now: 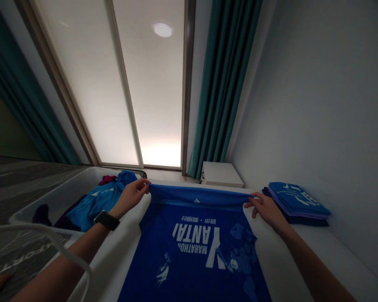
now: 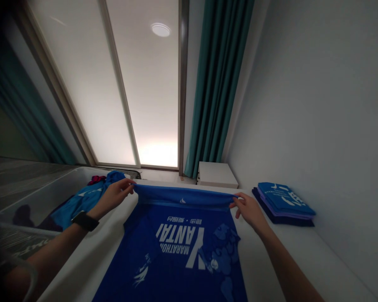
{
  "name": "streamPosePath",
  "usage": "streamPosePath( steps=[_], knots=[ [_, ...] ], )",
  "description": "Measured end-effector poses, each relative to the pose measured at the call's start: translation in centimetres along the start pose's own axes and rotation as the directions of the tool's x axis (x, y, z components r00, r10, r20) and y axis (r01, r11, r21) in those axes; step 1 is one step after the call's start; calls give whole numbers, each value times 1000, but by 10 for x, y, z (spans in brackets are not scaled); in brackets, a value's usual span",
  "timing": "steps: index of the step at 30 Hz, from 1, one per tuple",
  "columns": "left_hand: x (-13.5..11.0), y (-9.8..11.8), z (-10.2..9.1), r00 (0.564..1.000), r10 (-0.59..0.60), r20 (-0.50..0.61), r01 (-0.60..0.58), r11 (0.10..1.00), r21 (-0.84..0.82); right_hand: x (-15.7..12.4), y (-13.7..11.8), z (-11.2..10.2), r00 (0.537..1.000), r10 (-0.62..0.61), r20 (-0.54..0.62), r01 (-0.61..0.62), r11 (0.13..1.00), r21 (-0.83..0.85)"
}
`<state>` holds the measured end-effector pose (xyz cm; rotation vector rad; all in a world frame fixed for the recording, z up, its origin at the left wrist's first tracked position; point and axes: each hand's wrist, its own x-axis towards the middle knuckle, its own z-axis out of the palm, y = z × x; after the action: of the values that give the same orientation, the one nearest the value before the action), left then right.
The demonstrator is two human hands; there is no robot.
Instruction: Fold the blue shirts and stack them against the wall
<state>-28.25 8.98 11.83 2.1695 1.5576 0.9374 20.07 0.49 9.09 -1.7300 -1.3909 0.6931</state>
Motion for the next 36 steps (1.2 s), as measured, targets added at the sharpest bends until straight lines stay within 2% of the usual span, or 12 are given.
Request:
streamPosePath(
  steps=[6, 10, 14, 17, 21, 25, 27, 31, 36],
  knots=[
    [-54, -12, 2, 998, -45, 50, 46, 999, -19, -44, 20, 3, 997, 20, 71, -23, 999, 30],
    [-88, -29, 13, 989, -64, 132, 67, 998, -19, -72, 41, 14, 990, 54, 133, -60, 997, 38],
    [-108, -38, 25, 967, -124, 223, 130, 991, -13, -86, 59, 21, 985, 80, 150, -78, 997, -22],
    [-114, -38, 30, 963, -159, 220, 164, 986, -6, -87, 63, 22, 990, 77, 116, -67, 994, -89],
    [-117, -37, 33, 968, -141, 206, 157, 986, -62, -87, 58, 25, 992, 83, 99, -64, 981, -182],
    [-117, -37, 38, 965, -177, 192, 192, 979, -64, -91, 56, 33, 999, 25, 22, -18, 961, -276],
    [-116, -38, 41, 971, -173, 164, 185, 981, -60, -93, 57, 35, 1000, 8, 24, 0, 949, -315],
    [-117, -39, 42, 978, -155, 138, 171, 979, -112, -96, 58, 34, 999, -7, 49, 22, 949, -315],
    [-120, -38, 39, 976, -186, 114, 204, 965, -163, -101, 61, 30, 998, -11, 59, 27, 957, -290]
  ],
)
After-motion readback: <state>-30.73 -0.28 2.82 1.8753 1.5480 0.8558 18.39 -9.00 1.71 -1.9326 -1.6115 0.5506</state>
